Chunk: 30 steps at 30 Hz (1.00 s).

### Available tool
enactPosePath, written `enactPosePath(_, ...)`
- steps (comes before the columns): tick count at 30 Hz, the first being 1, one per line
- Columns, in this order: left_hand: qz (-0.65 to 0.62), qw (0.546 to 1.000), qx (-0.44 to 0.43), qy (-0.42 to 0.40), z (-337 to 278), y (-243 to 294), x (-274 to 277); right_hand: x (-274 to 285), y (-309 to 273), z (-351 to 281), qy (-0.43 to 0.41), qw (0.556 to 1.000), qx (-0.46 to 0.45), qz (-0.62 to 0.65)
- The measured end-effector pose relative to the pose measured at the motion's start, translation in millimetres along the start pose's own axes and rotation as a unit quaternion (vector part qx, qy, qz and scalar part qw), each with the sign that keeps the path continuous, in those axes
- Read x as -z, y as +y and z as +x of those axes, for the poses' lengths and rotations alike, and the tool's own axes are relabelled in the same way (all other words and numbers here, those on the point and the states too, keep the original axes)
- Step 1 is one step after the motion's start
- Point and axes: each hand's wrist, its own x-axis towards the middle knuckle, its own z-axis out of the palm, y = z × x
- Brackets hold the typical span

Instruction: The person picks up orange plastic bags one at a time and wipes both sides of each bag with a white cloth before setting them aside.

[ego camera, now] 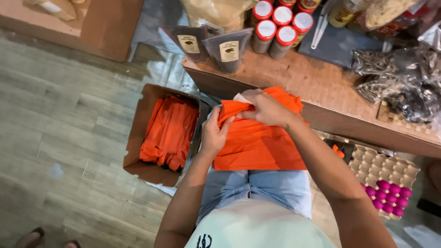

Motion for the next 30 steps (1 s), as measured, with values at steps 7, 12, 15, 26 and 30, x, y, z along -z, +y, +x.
enactPosePath(7,-0.209,0.955,0.191,-0.086,-12.7,3.0,18.3,-41.3,41.9,9.6,0.108,0.977,-0.095,0.158)
enactPosePath(12,-0.208,0.937,0.274,-0.066,-26.2,-34.3,7.9,-79.9,15.1,-9.0,0.260,0.959,-0.095,-0.068)
enactPosePath(15,-0.232,0.933,0.270,-0.055,-26.2,-45.8,2.9,-101.2,-24.2,-34.9,0.143,0.970,0.092,-0.172)
enactPosePath(26,-0.206,0.929,0.301,-0.057,-23.5,-36.5,4.3,-30.5,60.0,-170.0,0.128,0.922,-0.123,-0.344)
enactPosePath(30,-0.209,0.925,0.309,-0.066,-23.8,-39.6,4.1,-77.2,3.6,-144.4,0.175,0.963,-0.080,-0.189)
